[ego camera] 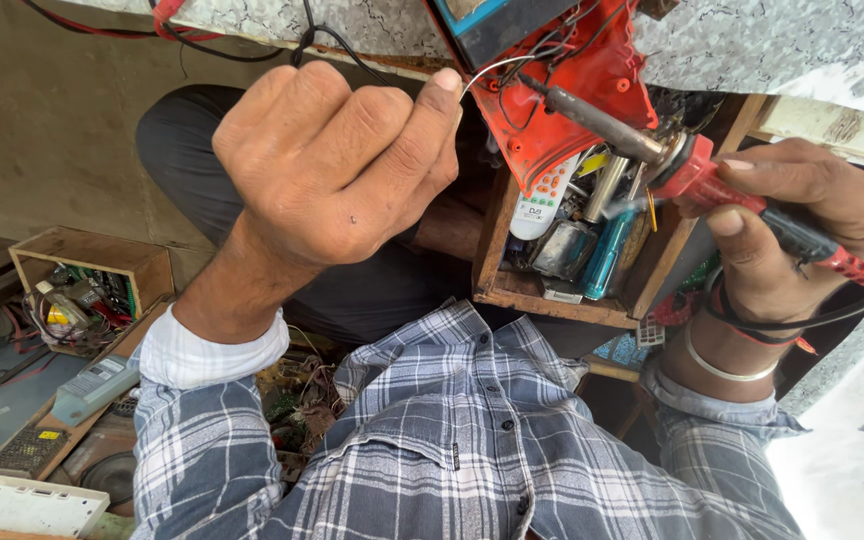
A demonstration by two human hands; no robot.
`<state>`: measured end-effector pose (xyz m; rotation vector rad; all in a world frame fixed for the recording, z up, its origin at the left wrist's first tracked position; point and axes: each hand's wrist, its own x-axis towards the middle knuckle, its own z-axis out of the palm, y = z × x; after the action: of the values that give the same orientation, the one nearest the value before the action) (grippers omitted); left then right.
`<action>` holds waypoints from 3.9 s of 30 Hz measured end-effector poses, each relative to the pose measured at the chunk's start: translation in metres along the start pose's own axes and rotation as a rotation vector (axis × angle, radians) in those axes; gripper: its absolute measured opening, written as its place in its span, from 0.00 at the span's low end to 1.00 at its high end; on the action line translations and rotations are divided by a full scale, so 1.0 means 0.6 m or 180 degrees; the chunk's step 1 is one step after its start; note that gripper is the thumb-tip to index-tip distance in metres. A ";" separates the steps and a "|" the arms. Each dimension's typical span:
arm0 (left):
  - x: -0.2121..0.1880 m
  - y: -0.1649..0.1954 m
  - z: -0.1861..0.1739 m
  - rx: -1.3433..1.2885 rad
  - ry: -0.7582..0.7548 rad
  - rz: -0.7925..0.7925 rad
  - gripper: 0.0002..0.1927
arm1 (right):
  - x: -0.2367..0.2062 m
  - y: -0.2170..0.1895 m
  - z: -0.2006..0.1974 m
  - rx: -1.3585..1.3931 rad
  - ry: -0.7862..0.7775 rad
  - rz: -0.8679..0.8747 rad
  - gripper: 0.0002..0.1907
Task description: The person sits cross-legged and uses a soldering iron to work on a green circuit board, then switches to a red plastic housing with wires. They use a screwdriver to remove a small component and later apply solder to wires inside the housing.
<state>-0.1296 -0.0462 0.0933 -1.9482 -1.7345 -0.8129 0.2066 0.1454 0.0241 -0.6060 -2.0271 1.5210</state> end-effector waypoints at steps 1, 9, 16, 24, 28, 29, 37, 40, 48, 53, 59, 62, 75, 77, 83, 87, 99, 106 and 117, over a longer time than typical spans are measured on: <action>0.000 0.001 -0.001 -0.0005 -0.0015 -0.0019 0.12 | 0.000 0.000 0.000 -0.0009 -0.0020 0.0003 0.16; -0.002 0.000 0.001 -0.0024 -0.0026 -0.0046 0.13 | 0.034 -0.042 0.004 -0.0273 -0.0435 -0.0128 0.15; -0.006 0.001 -0.004 -0.0046 -0.0093 -0.0059 0.13 | 0.073 -0.078 -0.024 -0.1003 -0.1243 -0.0588 0.18; -0.013 0.003 -0.015 0.0002 -0.0260 -0.0016 0.09 | 0.047 -0.047 -0.039 -0.0661 -0.0935 -0.0593 0.18; -0.015 0.005 -0.018 0.0131 -0.0325 0.0066 0.10 | 0.024 -0.032 -0.029 -0.0368 -0.0696 -0.0353 0.17; -0.015 0.006 -0.017 0.0160 -0.0316 0.0092 0.11 | 0.013 -0.030 -0.019 -0.0136 -0.0513 -0.0164 0.17; -0.005 0.010 -0.040 0.0304 -0.0469 0.0119 0.20 | -0.008 -0.016 -0.013 0.0101 -0.0170 0.0155 0.15; 0.002 0.011 -0.031 0.0296 -0.0339 0.0283 0.19 | -0.011 -0.015 -0.019 0.0116 -0.0158 0.0207 0.16; 0.000 0.011 -0.031 0.0214 -0.0357 0.0353 0.14 | -0.008 -0.019 -0.014 0.0205 -0.0100 0.0195 0.15; -0.013 0.011 -0.030 -0.0207 -0.0130 0.0215 0.15 | -0.007 -0.028 0.025 0.0740 0.0529 0.0356 0.16; -0.015 0.006 -0.025 -0.0050 -0.0234 0.0199 0.14 | 0.005 -0.017 0.010 0.0057 -0.0068 -0.0034 0.14; -0.013 0.007 -0.016 0.0044 -0.0105 0.0297 0.12 | 0.014 -0.017 -0.007 -0.0137 -0.0440 -0.0158 0.15; -0.003 0.004 0.003 0.0183 -0.0194 0.0410 0.06 | 0.077 -0.067 -0.023 -0.0907 -0.1377 -0.0747 0.18; -0.001 0.004 0.007 0.0240 -0.0171 0.0441 0.06 | 0.079 -0.068 -0.028 -0.0923 -0.1406 -0.0687 0.18; 0.001 0.011 0.005 0.0269 -0.0393 0.0420 0.06 | 0.051 -0.048 -0.028 -0.0577 -0.0894 -0.0296 0.17; 0.001 0.011 0.006 0.0315 -0.0323 0.0487 0.06 | 0.020 -0.038 -0.023 -0.0086 -0.0468 0.0009 0.15; 0.004 0.015 0.005 0.0302 -0.0312 0.0471 0.05 | 0.036 -0.032 -0.003 -0.0085 -0.0519 -0.0106 0.13; 0.001 0.014 0.005 0.0305 -0.0275 0.0443 0.05 | 0.032 -0.032 0.000 -0.0032 -0.0424 -0.0024 0.15; -0.001 0.013 0.005 0.0339 -0.0324 0.0443 0.05 | 0.003 -0.021 0.011 0.0602 0.0157 0.0407 0.17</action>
<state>-0.1215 -0.0457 0.0916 -2.0428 -1.6405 -0.5707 0.2005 0.1387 0.0349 -0.7005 -1.8118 1.7308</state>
